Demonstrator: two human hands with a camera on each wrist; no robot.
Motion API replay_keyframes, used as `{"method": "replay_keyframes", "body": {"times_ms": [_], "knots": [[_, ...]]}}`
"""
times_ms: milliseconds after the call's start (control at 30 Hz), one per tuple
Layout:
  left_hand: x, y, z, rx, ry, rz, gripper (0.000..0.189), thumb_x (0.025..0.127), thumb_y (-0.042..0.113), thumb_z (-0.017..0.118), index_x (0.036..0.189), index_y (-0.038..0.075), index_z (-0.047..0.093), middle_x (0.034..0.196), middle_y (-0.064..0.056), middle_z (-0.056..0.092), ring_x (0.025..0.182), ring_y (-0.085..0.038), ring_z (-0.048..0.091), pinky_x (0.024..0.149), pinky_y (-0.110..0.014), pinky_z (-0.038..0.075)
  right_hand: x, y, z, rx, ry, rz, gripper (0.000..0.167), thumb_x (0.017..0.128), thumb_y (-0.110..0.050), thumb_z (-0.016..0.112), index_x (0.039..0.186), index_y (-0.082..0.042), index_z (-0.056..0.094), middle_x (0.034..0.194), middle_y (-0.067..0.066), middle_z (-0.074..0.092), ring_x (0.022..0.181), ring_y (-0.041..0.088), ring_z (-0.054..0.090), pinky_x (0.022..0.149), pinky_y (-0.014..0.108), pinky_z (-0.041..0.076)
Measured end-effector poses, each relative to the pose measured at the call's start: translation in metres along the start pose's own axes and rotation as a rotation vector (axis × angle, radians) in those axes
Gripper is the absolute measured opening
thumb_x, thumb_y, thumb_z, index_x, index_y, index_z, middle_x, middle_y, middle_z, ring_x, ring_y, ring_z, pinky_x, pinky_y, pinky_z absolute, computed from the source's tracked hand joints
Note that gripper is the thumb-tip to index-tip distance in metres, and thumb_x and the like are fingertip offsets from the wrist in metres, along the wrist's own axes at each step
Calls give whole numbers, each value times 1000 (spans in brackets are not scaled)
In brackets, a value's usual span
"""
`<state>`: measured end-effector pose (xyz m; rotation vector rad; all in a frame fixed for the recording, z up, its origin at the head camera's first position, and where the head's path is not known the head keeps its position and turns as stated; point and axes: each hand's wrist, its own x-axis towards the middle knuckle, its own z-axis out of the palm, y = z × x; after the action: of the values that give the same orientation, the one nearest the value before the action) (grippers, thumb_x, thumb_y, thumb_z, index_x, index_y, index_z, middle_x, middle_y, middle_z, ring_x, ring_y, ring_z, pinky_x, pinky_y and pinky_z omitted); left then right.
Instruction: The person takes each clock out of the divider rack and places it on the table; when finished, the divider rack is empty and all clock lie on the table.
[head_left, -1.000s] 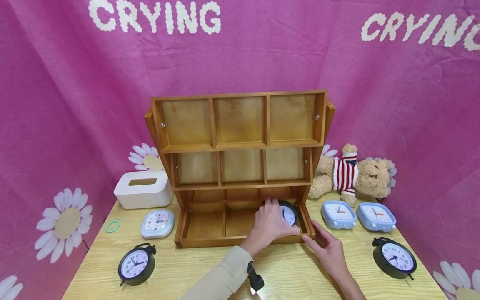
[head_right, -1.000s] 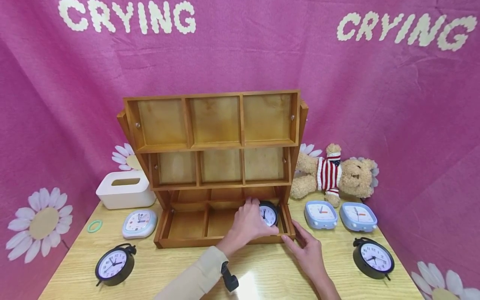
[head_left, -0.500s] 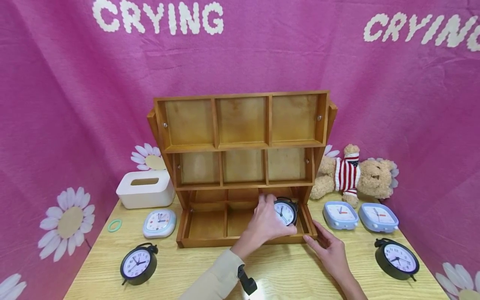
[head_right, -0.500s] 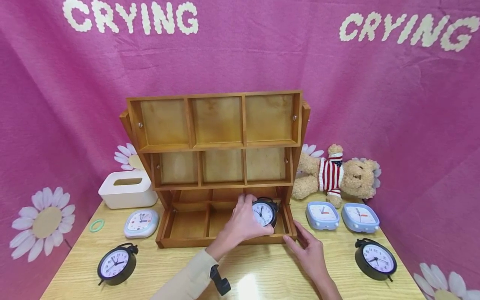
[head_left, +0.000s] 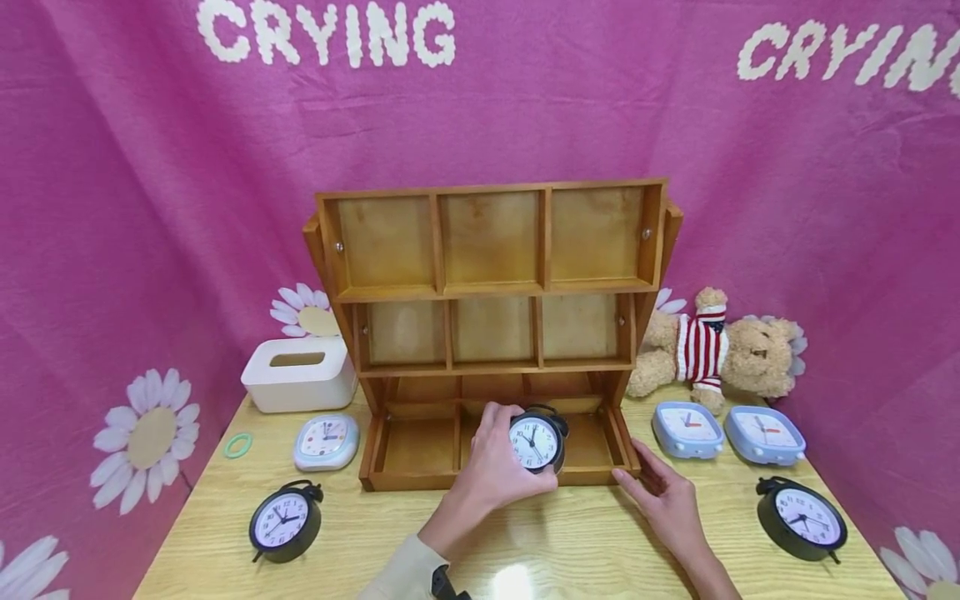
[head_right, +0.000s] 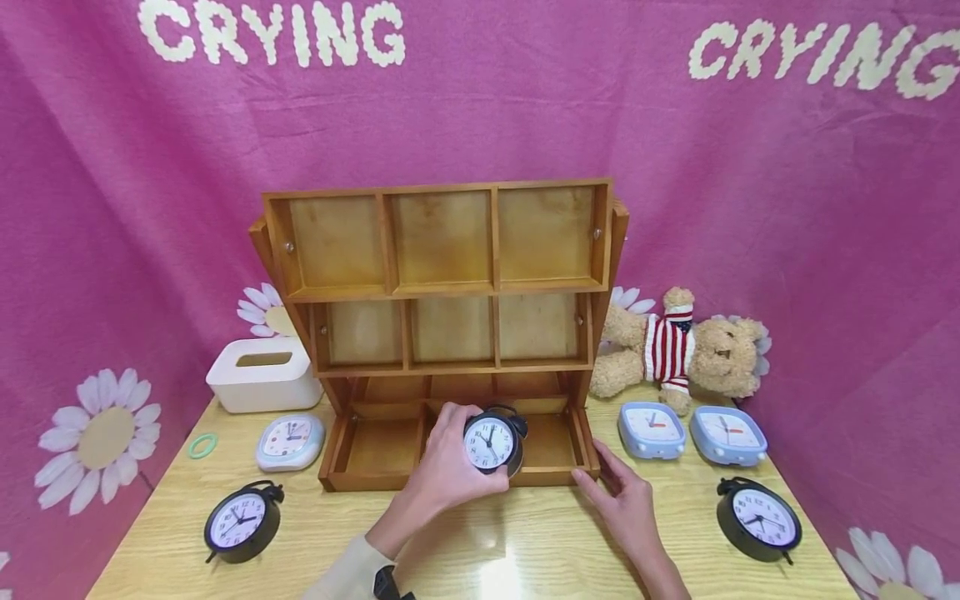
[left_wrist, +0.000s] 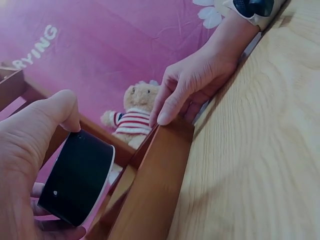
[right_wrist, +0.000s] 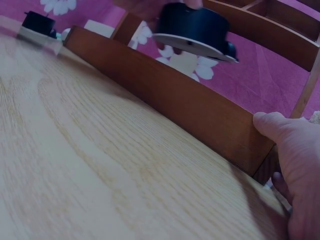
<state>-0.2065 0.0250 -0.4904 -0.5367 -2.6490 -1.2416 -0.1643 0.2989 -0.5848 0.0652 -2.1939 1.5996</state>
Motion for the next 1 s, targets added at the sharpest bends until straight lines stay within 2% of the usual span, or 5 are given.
{"method": "replay_keyframes", "body": {"times_ms": [233,433,600,800,1000], "knots": [[-23,-20,-23,-10,40,-31,80,60,38,90,130,15,58,118,5,50,96,-14,58,78,-29,55,-1,-1,-1,5,5,8,58,89,2,80,143,6,58,139,30,60,112,-8,61,92,10,51],[-43,-40,-49,12,122,-19,77,58,34,92,125,13,60,114,5,54,94,-12,58,80,-31,56,-1,-2,0,11,5,6,58,89,2,80,143,6,58,139,30,60,112,-8,61,92,11,51],[-59,-58,-76,40,208,-50,78,55,32,94,123,11,63,111,3,58,97,-14,59,82,-36,54,-1,-1,0,-3,6,3,59,89,3,80,143,6,59,138,31,60,111,-9,61,91,10,51],[-75,-79,-111,80,269,-114,77,55,28,95,123,9,64,111,-1,60,99,-18,58,86,-41,55,1,-1,1,9,3,14,58,89,3,80,143,5,59,138,30,61,110,-9,61,91,12,52],[-91,-99,-151,188,374,-87,74,55,25,94,120,4,67,107,-8,65,97,-25,62,80,-44,53,0,-1,1,-19,2,31,58,90,-1,80,144,5,59,139,31,60,110,-11,60,90,10,51]]}}
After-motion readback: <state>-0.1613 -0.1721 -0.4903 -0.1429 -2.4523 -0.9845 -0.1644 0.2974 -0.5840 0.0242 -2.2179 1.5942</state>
